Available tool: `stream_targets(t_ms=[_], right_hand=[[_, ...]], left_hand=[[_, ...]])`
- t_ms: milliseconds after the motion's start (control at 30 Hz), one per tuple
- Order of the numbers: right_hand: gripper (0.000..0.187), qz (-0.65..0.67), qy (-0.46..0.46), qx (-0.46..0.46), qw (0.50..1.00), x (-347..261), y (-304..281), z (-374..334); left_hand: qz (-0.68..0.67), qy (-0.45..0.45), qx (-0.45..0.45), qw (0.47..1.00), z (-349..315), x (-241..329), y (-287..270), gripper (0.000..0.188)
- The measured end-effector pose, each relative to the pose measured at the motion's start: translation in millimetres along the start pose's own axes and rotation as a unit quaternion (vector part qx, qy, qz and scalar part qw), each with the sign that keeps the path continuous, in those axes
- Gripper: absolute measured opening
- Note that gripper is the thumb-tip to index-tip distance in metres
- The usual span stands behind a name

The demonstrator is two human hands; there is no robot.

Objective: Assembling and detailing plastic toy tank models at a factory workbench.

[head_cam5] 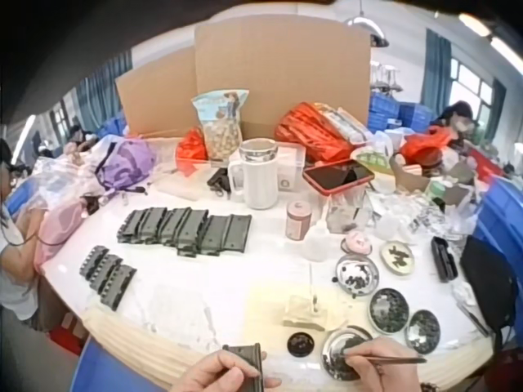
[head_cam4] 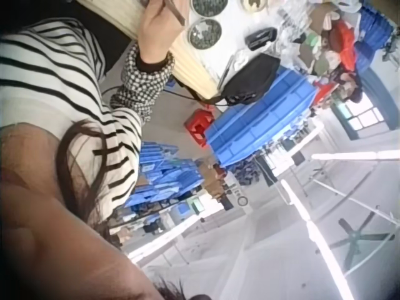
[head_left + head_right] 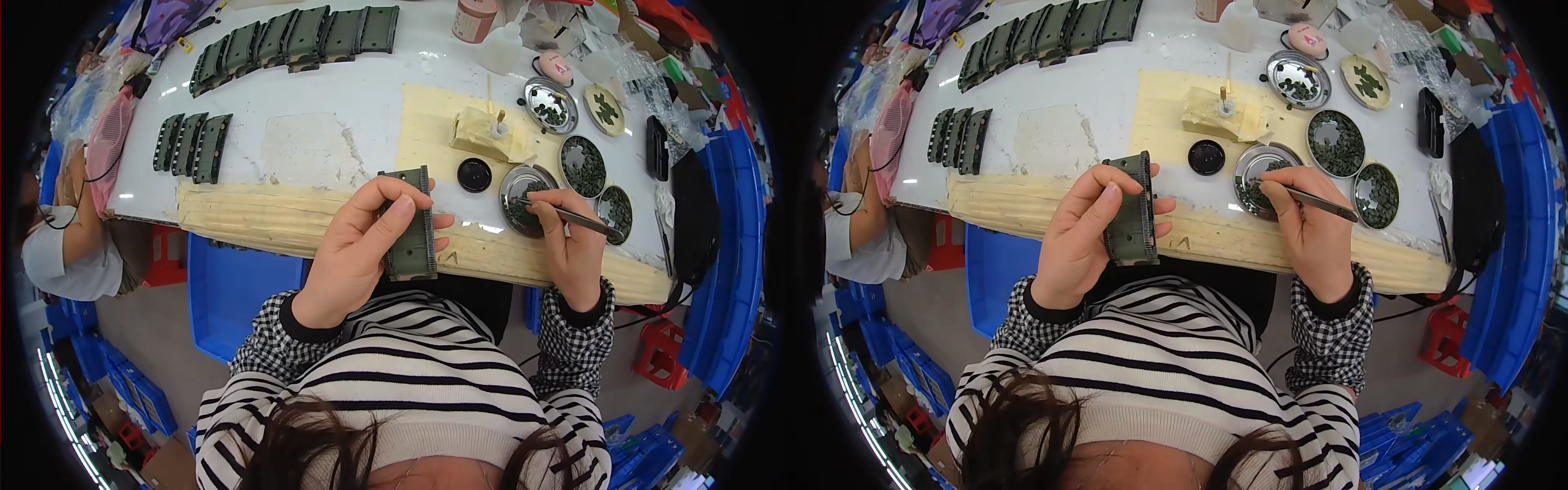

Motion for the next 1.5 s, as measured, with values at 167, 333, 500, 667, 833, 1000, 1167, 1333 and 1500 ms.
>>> stream_targets(t_ms=[167,333,500,667,833,1000,1167,1333,1500], right_hand=[[0.01,0.036,0.009,0.004,0.999,0.9,-2.1,-0.5],[0.021,0.035,-0.166,-0.053,0.984,-61.5,-8.7,2.2],[0.031,-0.03,-0.301,-0.099,0.948,-104.8,3.5,1.6],[0.033,-0.065,-0.34,-0.112,0.931,-109.7,16.2,-2.9],[0.034,-0.013,-0.297,-0.084,0.951,-106.7,11.4,-5.2],[0.035,0.047,-0.238,-0.048,0.969,-96.0,12.8,-16.5],[0.034,0.044,-0.206,-0.05,0.976,-95.4,17.2,-14.5],[0.035,0.039,-0.215,-0.054,0.974,-99.6,16.7,-14.0],[0.036,0.04,-0.231,-0.046,0.971,-98.6,19.5,-14.4]], left_hand=[[0.005,-0.025,-0.004,1.0,3.1,-7.9,1.5,0.022],[0.041,-0.049,-0.064,0.996,9.6,-19.0,13.2,0.025],[0.153,-0.001,-0.125,0.98,17.2,-9.8,29.7,0.03],[0.146,-0.008,-0.119,0.982,17.6,-18.3,22.9,0.025],[0.003,-0.044,-0.088,0.995,13.9,-19.4,20.8,0.023],[-0.115,-0.081,-0.079,0.987,13.1,-21.8,25.8,0.025],[-0.144,-0.092,-0.091,0.981,9.2,-23.0,26.4,0.028],[-0.135,-0.1,-0.086,0.982,9.1,-26.9,25.0,0.03],[-0.126,-0.097,-0.089,0.983,9.4,-28.2,24.2,0.032]])
Point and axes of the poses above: each hand's wrist, its own z-axis towards the middle knuckle, its own y-axis out of the palm, x = y × z, the point moved 8 cm from there along z, towards the middle knuckle, and after that the axes turned 6 degrees about y, right-handed, at the moved point
